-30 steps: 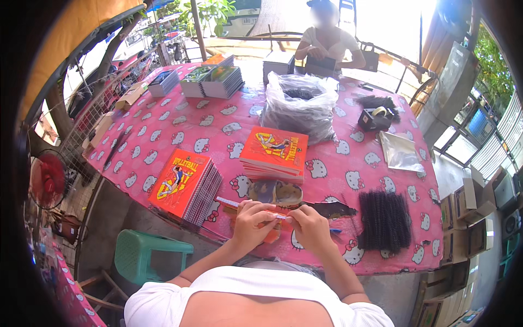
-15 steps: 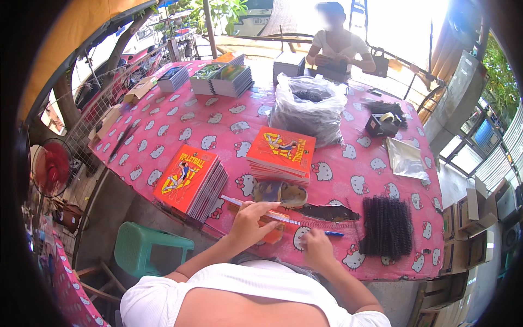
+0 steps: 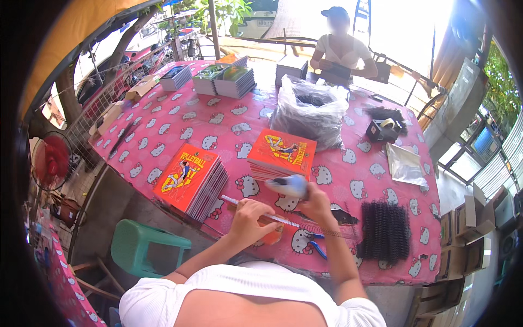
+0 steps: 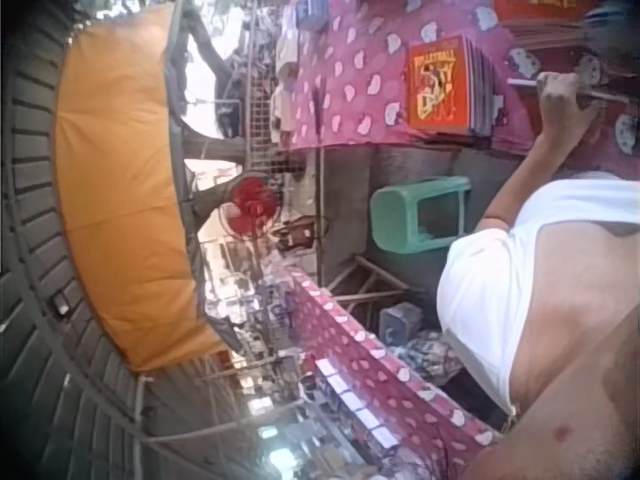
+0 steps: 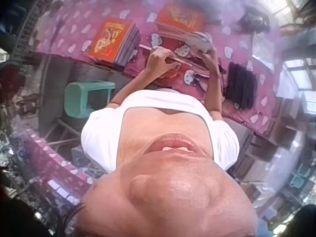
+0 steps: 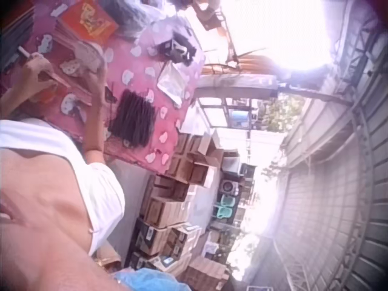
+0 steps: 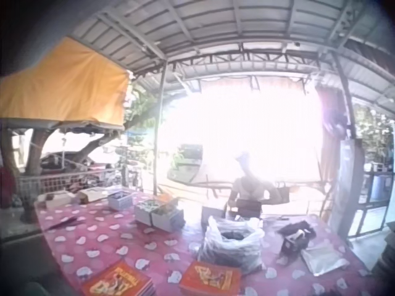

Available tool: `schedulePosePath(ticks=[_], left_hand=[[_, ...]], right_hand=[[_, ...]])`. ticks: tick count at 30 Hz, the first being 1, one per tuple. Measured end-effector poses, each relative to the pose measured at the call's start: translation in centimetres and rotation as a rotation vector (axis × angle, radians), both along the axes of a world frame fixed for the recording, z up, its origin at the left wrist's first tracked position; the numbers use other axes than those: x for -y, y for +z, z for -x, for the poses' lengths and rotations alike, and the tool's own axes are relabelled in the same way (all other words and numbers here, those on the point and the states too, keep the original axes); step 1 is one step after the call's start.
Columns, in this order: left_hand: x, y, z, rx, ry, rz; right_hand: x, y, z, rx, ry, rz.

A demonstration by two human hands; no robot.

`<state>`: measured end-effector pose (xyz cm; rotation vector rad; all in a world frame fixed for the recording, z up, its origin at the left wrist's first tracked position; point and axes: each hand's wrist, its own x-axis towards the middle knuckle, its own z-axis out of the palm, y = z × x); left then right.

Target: The person prepares notebooks by inserting a spiral binding through pre-punched holes and then uses a blue tool to crimp the ends of the wire.

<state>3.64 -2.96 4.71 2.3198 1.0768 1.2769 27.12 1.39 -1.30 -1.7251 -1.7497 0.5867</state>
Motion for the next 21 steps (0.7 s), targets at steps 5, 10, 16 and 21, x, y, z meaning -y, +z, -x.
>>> schedulePosePath(ticks=[5, 10, 16, 21], left_hand=[[-0.5, -0.3, -0.2, 0.037, -0.067, 0.008], [-0.2, -0.5, 0.3, 0.008, -0.048, 0.098], [-1.8, 0.6, 2.9, -0.326, 0.200, 0.153], [-2.7, 0.4, 4.4, -0.252, 0.178, 0.248]], right_hand=[[4.1, 2.6, -3.2, -0.836, 0.404, 0.042], [4.7, 4.6, -3.4, -0.859, 0.315, 0.121], [4.0, 5.0, -0.5, -1.183, 0.336, 0.122], [1.9, 6.3, 1.3, -0.552, 0.303, 0.027]])
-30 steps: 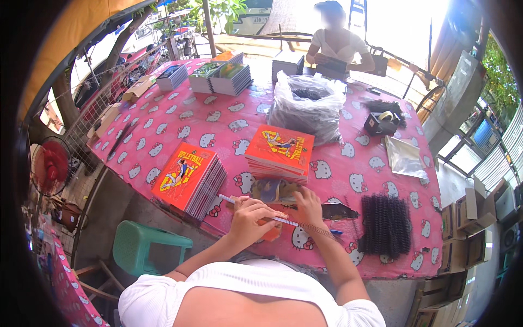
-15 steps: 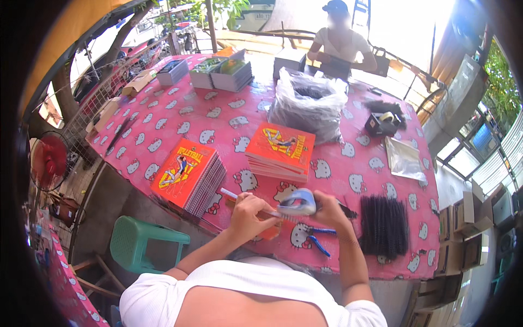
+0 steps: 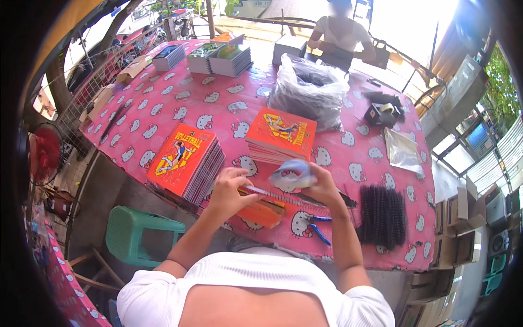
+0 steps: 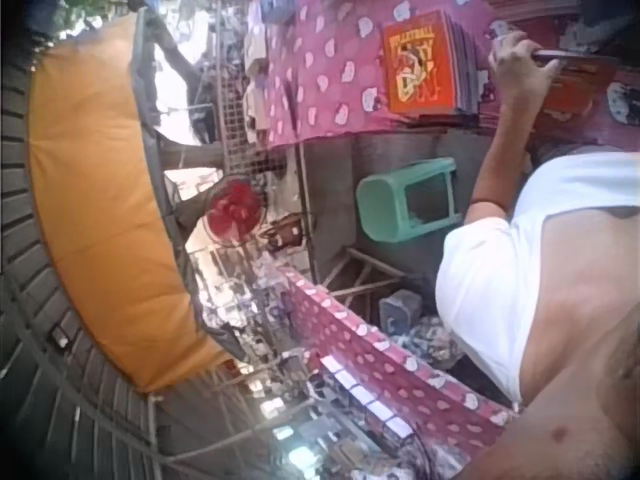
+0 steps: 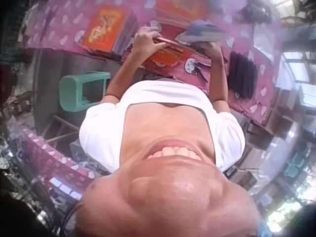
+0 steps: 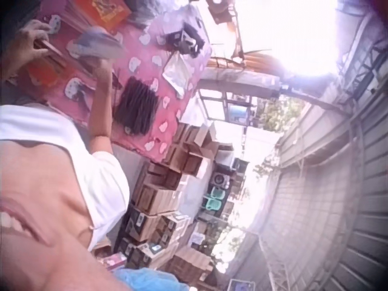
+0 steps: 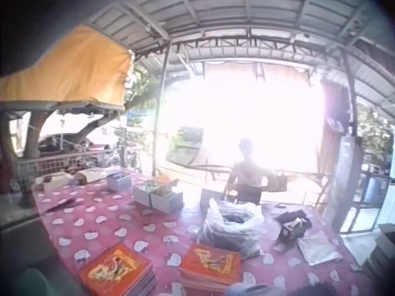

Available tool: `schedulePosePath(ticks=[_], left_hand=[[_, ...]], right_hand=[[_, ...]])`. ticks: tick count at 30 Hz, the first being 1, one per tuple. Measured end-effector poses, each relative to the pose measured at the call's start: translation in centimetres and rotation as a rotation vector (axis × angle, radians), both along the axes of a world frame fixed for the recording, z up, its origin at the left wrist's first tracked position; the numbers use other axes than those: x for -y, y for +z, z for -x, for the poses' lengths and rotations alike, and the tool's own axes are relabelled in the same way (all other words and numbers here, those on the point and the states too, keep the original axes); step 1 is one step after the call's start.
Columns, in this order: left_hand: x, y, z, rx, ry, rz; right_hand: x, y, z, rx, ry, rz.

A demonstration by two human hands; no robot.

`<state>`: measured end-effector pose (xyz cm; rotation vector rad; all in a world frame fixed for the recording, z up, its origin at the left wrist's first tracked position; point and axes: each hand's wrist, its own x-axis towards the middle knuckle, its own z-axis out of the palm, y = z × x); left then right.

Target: The person prepares notebooks by inserting a spiral binding through pre-punched holes and then uses a blue tool to crimp the ends of the wire.

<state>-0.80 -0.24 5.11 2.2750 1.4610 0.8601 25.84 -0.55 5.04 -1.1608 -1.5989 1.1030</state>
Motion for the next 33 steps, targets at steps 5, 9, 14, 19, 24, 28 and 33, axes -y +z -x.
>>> schedulePosePath(ticks=[5, 9, 14, 19, 24, 28, 33], left_hand=[[-0.1, -0.5, 1.0, 0.130, -0.039, 0.000], [-1.1, -1.2, 1.0, 0.192, 0.044, -0.158], [-0.4, -3.1, 3.0, 0.612, 0.065, 0.231], [-1.6, -6.0, 4.4, 1.107, -0.139, 0.304], [-1.0, -5.9, 4.6, 1.137, -0.029, 0.348], [-1.8, -9.0, 5.8, 1.210, -0.090, 0.488], [-1.4, -7.1, 5.8, 1.283, -0.062, 0.568]], right_hand=[[0.1, -0.7, 1.2, -0.162, 0.133, 0.112], [-2.3, -0.4, 2.3, -0.038, 0.073, 0.067], [-3.6, -1.8, 3.0, -0.288, 0.134, 0.208], [-5.5, -1.6, 3.7, -0.173, 0.293, 0.208], [-6.8, -2.0, 4.8, 0.660, 0.080, -0.220], [-5.4, 0.3, 7.4, 0.269, 0.275, -0.152], [-4.5, 0.4, 7.6, 0.146, 0.225, -0.145]])
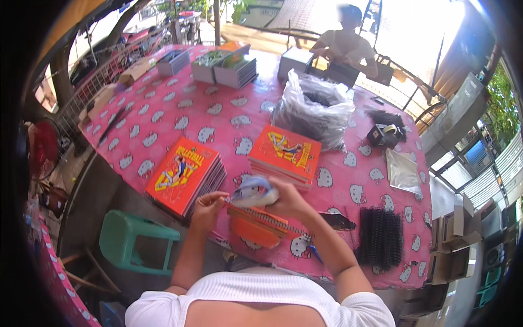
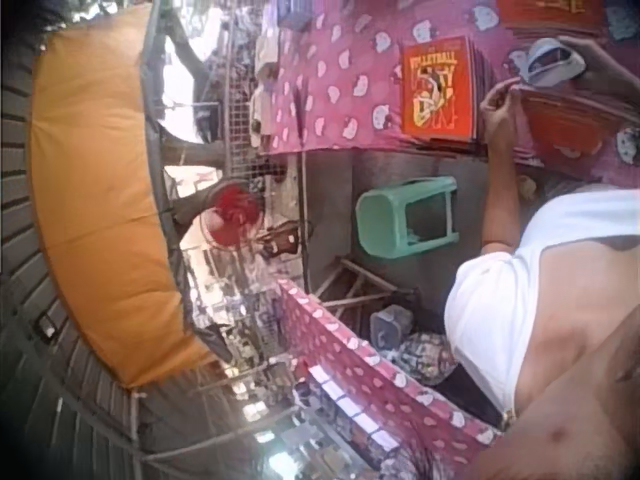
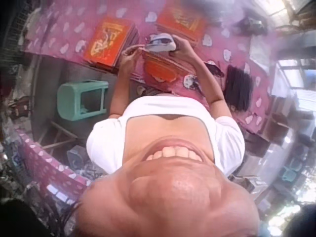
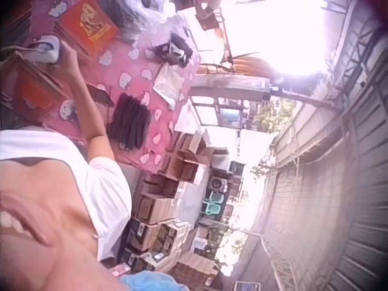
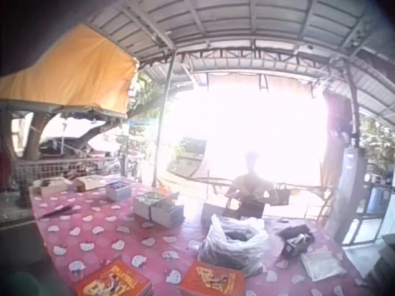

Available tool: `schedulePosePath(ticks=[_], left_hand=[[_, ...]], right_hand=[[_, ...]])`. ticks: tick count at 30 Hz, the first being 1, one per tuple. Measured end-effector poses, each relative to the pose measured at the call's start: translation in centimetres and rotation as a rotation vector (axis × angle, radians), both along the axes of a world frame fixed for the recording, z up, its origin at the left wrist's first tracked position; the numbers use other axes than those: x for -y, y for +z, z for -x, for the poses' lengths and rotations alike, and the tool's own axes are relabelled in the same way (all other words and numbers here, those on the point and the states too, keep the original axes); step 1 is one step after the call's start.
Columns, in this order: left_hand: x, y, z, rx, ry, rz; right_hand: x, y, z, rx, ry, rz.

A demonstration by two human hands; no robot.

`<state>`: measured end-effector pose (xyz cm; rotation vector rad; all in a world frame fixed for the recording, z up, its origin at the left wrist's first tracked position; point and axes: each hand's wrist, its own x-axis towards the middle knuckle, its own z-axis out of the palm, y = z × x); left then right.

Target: The person prepares notebooks by inserting a spiral binding through pre-punched holes and then uses a blue tool to crimp the ends of the wire.

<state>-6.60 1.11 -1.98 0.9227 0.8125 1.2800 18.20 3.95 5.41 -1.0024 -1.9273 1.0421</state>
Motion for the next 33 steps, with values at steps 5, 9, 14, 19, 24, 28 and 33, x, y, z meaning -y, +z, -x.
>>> schedulePosePath(ticks=[5, 9, 14, 19, 24, 28, 33], left_hand=[[-0.6, 1.8, -1.8, 0.131, -0.021, -0.051], [-1.3, 0.7, -1.5, 0.093, -0.049, -0.057], [-1.3, 0.0, -1.4, 0.114, -0.049, -0.125], [-2.4, 3.3, -3.3, -0.162, 0.014, -0.444], [2.2, 16.8, -3.9, -0.223, 0.446, -0.859], [6.3, 17.5, -3.6, -0.442, 0.539, -1.032], [7.3, 4.7, -6.9, -0.671, 0.097, -0.648]], right_hand=[[0.6, -5.8, -4.2, 0.644, -0.343, -0.280], [2.5, -7.8, -5.9, 0.762, -0.314, -0.378], [10.0, -7.5, -10.7, 0.655, -0.480, -0.215], [15.9, -7.7, -11.6, 0.810, -0.394, 0.007], [17.6, -8.5, -10.7, 0.888, -0.534, -0.067], [18.1, -9.3, -11.2, 0.892, -0.531, -0.107], [17.5, -5.1, -9.1, 0.519, -0.568, -0.059]])
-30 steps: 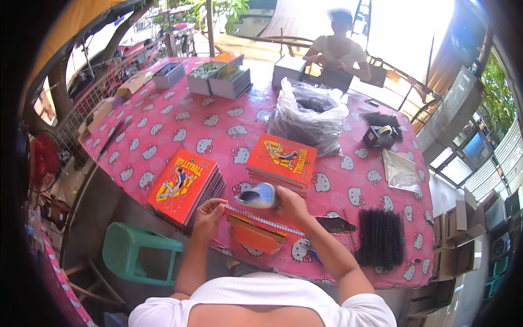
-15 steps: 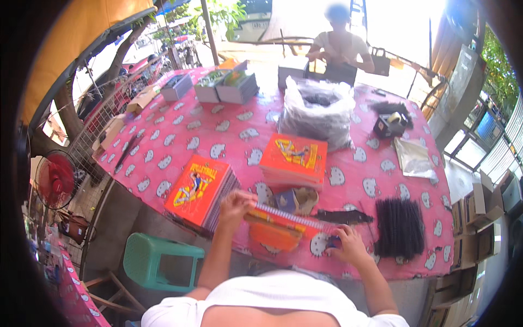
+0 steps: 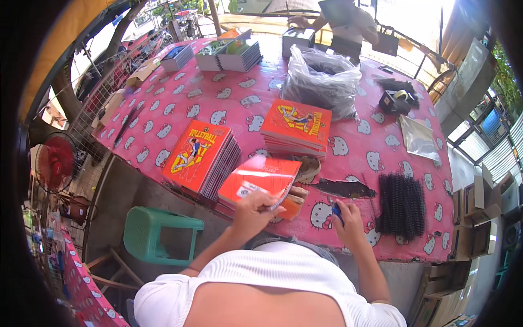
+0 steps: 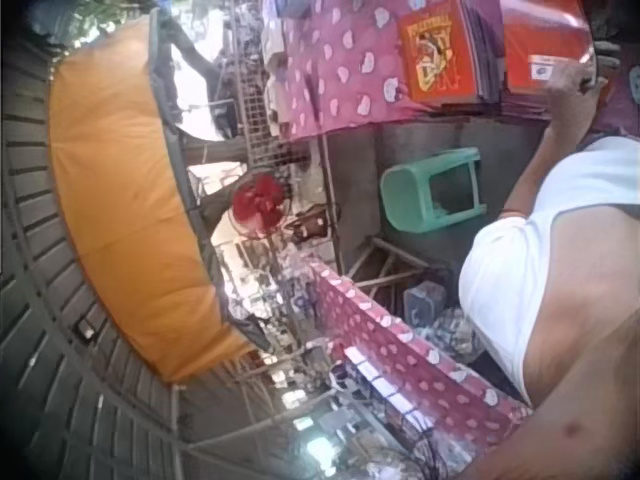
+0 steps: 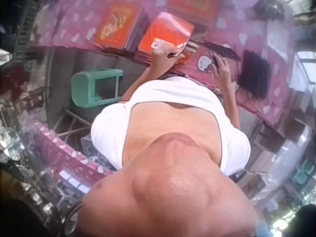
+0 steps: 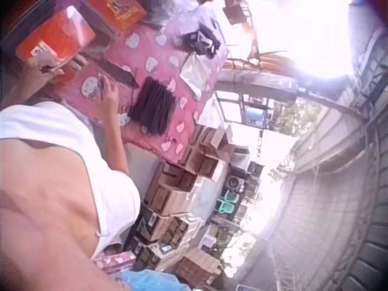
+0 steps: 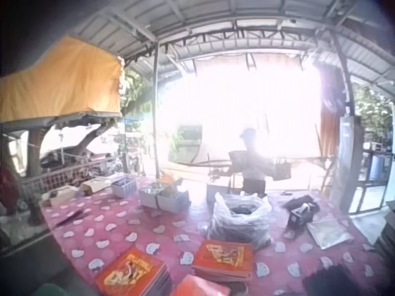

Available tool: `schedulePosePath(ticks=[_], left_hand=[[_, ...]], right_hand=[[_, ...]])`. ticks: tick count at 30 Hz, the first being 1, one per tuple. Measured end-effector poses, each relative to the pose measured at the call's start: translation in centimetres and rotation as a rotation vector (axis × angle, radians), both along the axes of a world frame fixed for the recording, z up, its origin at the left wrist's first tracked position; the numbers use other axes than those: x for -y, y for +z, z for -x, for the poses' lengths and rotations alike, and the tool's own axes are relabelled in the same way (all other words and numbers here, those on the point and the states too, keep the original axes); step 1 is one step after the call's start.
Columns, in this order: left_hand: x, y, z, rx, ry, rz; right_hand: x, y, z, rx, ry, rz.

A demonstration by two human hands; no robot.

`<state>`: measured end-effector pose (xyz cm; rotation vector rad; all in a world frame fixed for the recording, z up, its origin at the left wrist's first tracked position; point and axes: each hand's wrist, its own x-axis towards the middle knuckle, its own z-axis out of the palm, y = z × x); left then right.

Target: The person prepares notebooks by inserting a spiral binding through pre-punched holes and then uses a blue tool to crimp the ends of the wire.

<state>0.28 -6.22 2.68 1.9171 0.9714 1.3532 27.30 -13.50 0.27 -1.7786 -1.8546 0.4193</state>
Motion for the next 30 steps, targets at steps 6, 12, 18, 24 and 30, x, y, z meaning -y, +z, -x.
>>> schedulePosePath(ticks=[6, 12, 18, 24, 30], left_hand=[[-0.1, 0.4, -0.1, -0.049, -0.004, -0.007], [0.5, 0.4, -0.6, -0.021, 0.022, 0.002], [-0.1, 0.6, -0.9, -0.047, 0.139, -0.041], [-1.6, 2.8, -1.1, 0.039, 0.089, -0.077], [-1.0, 2.3, -0.9, 0.088, 0.122, -0.117]], right_hand=[[-1.1, 5.3, 5.2, -0.271, 0.114, -0.129], [-1.2, 6.7, 7.4, -0.294, 0.271, -0.205], [-2.2, 6.6, 7.4, -0.345, 0.284, -0.204], [-2.2, 8.3, 7.7, -0.226, 0.278, -0.207], [-2.0, 8.7, 8.3, -0.330, 0.203, -0.192]])
